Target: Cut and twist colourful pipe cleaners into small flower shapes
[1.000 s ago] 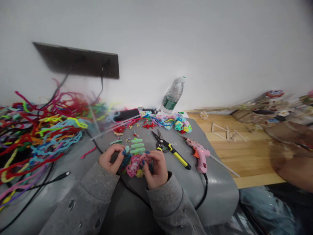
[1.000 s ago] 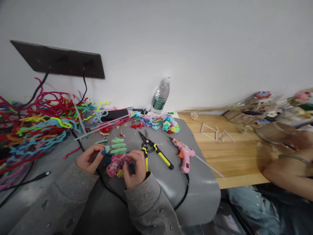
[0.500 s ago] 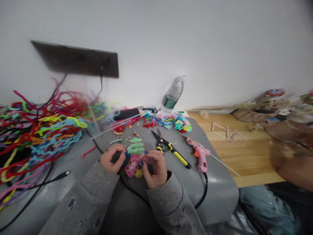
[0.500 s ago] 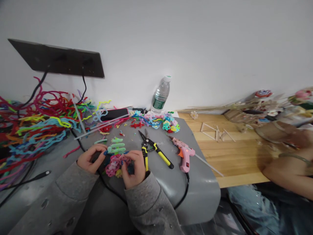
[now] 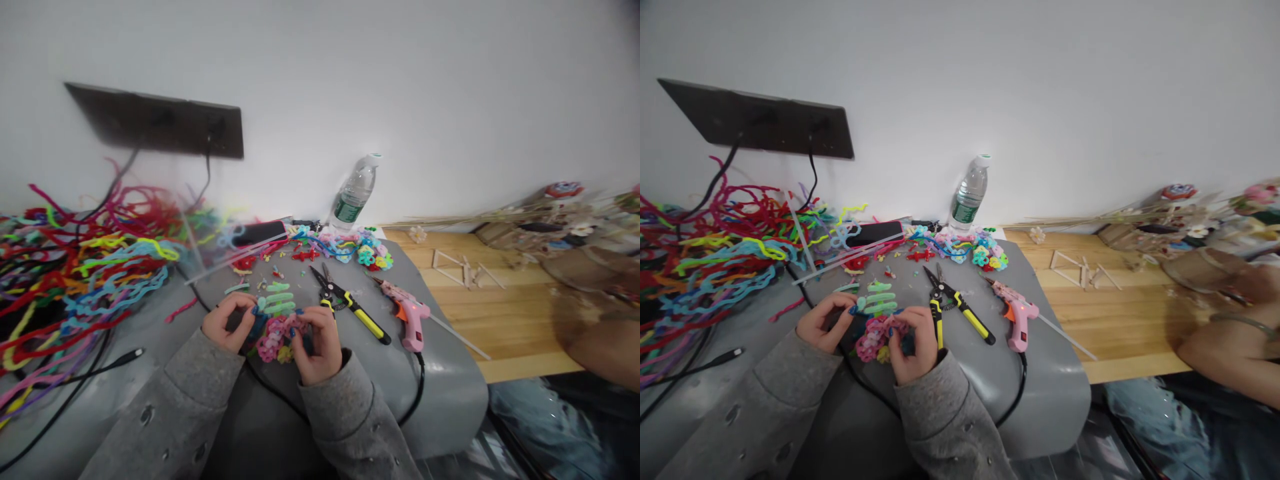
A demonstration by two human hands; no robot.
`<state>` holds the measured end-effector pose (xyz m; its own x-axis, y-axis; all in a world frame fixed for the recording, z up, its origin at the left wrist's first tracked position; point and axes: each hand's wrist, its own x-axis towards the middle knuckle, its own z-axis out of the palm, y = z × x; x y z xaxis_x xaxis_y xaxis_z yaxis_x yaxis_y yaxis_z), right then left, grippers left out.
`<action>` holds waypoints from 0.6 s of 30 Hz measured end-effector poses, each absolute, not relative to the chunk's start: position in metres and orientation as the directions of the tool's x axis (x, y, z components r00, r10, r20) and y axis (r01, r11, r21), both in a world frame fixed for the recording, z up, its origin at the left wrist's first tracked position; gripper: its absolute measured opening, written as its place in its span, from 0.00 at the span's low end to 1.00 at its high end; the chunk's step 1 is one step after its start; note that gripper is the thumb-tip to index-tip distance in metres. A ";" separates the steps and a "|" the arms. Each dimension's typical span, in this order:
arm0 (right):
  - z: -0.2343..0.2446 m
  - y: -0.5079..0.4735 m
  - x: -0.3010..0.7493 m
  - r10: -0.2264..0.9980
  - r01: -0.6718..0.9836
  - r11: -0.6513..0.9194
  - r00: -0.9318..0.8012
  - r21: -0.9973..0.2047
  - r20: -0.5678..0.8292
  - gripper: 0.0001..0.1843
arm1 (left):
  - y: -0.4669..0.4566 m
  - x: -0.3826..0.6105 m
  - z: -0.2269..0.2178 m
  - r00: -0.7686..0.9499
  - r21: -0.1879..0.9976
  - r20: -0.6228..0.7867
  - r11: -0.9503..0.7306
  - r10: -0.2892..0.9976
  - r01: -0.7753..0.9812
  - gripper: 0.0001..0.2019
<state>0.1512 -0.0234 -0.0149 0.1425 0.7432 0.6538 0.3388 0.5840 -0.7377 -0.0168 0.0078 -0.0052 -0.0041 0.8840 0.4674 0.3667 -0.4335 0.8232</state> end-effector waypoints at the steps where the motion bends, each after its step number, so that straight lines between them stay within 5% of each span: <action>1: -0.014 -0.024 0.151 0.740 0.337 0.590 0.137 -0.734 0.658 0.18 | 0.008 -0.016 -0.005 -0.045 0.844 0.456 -0.415 0.889 0.340 0.07; 5: -0.010 -0.025 0.151 0.730 0.335 0.620 0.085 -0.709 0.678 0.20 | 0.016 -0.017 -0.002 -0.155 0.884 0.440 -0.396 0.885 0.250 0.09; 18: -0.007 -0.026 0.151 0.722 0.363 0.628 0.056 -0.688 0.689 0.19 | 0.030 -0.021 0.013 -0.030 0.802 0.535 -0.496 0.844 0.333 0.06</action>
<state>0.1509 -0.0263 -0.0068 0.0565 0.7223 0.6893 0.3633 0.6282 -0.6880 -0.0209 0.0299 0.0127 -0.0301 0.8445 0.5348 0.3329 -0.4960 0.8020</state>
